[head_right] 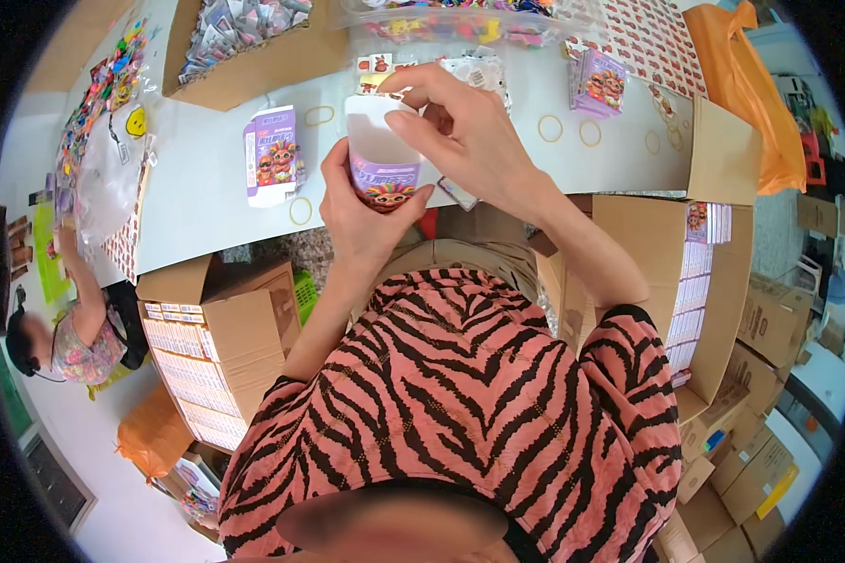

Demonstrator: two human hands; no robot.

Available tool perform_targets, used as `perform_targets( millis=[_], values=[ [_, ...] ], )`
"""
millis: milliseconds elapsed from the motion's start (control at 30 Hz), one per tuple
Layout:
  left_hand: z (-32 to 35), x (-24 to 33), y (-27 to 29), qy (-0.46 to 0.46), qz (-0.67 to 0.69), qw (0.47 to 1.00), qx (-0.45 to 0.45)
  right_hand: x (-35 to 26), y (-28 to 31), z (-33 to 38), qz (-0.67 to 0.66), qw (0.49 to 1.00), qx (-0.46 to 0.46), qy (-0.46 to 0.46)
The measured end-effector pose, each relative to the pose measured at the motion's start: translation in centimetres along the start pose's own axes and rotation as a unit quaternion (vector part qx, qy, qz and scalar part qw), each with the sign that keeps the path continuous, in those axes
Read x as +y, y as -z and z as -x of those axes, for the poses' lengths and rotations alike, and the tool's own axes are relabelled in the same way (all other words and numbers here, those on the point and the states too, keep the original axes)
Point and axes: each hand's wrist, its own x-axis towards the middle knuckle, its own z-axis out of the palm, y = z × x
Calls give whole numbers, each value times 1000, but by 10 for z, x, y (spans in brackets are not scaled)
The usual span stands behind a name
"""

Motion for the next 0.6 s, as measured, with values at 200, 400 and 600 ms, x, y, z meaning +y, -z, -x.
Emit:
perform_targets(
  millis=[200, 400, 600],
  values=[
    [-5, 0, 1, 25, 1, 1000, 9, 12, -30, 28, -149, 979, 134, 45],
    [-6, 10, 5, 30, 30, 999, 14, 21, -25, 27, -165, 985, 43, -20],
    [-4, 11, 10, 27, 21, 999, 1, 10, -23, 29, -187, 982, 5, 26]
  ],
)
